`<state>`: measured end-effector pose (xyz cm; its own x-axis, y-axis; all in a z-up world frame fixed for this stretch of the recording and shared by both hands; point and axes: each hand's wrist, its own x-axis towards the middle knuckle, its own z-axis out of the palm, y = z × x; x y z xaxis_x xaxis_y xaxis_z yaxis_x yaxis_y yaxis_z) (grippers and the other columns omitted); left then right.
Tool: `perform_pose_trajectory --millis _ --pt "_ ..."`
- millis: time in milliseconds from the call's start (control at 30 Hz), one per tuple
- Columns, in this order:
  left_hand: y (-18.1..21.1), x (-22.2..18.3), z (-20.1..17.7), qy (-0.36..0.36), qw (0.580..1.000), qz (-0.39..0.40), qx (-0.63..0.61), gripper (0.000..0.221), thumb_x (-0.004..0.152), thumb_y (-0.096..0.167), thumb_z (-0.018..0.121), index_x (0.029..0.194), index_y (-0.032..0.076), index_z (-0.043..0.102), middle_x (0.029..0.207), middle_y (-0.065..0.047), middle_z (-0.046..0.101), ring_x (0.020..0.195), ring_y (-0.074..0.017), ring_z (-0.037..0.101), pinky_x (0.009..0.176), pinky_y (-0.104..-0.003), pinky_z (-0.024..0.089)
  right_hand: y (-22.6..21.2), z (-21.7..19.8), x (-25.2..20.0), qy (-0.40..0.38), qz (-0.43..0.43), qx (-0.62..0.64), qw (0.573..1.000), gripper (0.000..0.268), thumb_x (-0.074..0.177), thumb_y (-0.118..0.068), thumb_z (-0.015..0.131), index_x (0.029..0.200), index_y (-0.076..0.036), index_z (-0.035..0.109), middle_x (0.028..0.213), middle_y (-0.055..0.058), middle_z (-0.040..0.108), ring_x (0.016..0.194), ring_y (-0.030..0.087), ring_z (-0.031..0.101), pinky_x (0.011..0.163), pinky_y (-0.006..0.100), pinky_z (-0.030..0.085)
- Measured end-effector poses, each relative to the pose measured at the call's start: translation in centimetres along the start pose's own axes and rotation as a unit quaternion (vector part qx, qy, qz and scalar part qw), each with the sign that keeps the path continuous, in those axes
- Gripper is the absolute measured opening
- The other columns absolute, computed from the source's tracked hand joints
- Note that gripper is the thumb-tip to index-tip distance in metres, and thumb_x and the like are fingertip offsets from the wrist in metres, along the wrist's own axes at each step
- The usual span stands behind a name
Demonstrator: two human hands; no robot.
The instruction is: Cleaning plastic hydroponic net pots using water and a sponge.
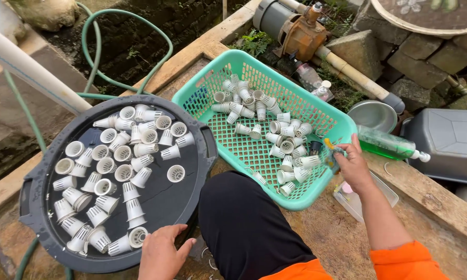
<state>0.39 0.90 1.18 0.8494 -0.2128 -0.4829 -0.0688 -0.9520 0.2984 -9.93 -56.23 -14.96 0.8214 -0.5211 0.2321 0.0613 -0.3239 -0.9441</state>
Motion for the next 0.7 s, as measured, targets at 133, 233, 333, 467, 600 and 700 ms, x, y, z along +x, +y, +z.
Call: perform_pose_trajectory --millis 133,233,333,467,600,700 --pt "-1.2 -0.5 0.0 0.093 0.989 0.090 -0.067 0.047 0.075 0.035 0.081 0.117 0.017 0.075 0.113 -0.004 0.074 0.108 -0.0255 0.067 0.094 -0.041 0.051 -2.4 3.1 2.9 0.015 0.011 -0.077 0.997 0.018 0.106 -0.007 0.059 0.125 -0.005 0.061 0.132 0.024 0.052 0.112 0.030 0.055 0.086 0.044 0.049" --pt "-1.9 -0.5 -1.6 0.112 0.984 0.071 -0.118 0.041 0.079 0.034 0.075 0.116 0.015 0.075 0.105 -0.007 0.074 0.102 -0.0304 0.069 0.086 -0.043 0.054 -5.5 4.6 3.8 0.033 0.202 0.158 0.966 0.021 0.109 -0.016 0.055 0.128 -0.010 0.057 0.116 0.009 0.067 0.095 0.020 0.065 0.080 0.038 0.054" --pt "-4.1 1.0 -2.9 0.188 0.972 -0.017 -0.142 0.027 0.088 0.030 0.062 0.102 0.017 0.081 0.100 -0.006 0.077 0.097 -0.0304 0.072 0.086 -0.042 0.055 -5.8 5.4 4.4 0.023 0.223 0.268 0.937 0.023 0.107 -0.023 0.056 0.127 -0.012 0.057 0.117 0.008 0.069 0.095 0.021 0.070 0.080 0.038 0.059" --pt "-8.9 6.0 -3.3 0.316 0.875 -0.089 -0.356 0.040 0.099 0.042 0.058 0.097 0.009 0.079 0.094 -0.011 0.076 0.089 -0.0243 0.070 0.081 -0.035 0.052 -2.6 6.5 6.2 -0.018 0.301 0.270 0.914 0.025 0.109 -0.033 0.063 0.128 -0.016 0.059 0.116 0.003 0.071 0.092 0.017 0.068 0.064 0.034 0.051" --pt "-16.0 15.8 3.7 0.382 0.714 -0.055 -0.584 0.033 0.097 0.032 0.059 0.107 0.006 0.076 0.107 -0.009 0.077 0.101 -0.0162 0.067 0.092 -0.029 0.049 0.2 8.0 8.1 -0.092 0.254 0.250 0.930 0.025 0.106 -0.013 0.065 0.127 -0.008 0.054 0.118 0.006 0.071 0.101 0.017 0.069 0.080 0.039 0.056" --pt "-12.2 13.1 -0.7 0.301 0.832 -0.229 -0.406 0.035 0.092 0.038 0.063 0.112 0.013 0.077 0.115 -0.013 0.074 0.110 -0.0289 0.068 0.095 -0.038 0.051 0.5 10.0 9.4 -0.120 0.221 0.206 0.946 0.028 0.105 -0.006 0.062 0.132 -0.004 0.053 0.116 0.010 0.070 0.104 0.019 0.068 0.085 0.043 0.057"
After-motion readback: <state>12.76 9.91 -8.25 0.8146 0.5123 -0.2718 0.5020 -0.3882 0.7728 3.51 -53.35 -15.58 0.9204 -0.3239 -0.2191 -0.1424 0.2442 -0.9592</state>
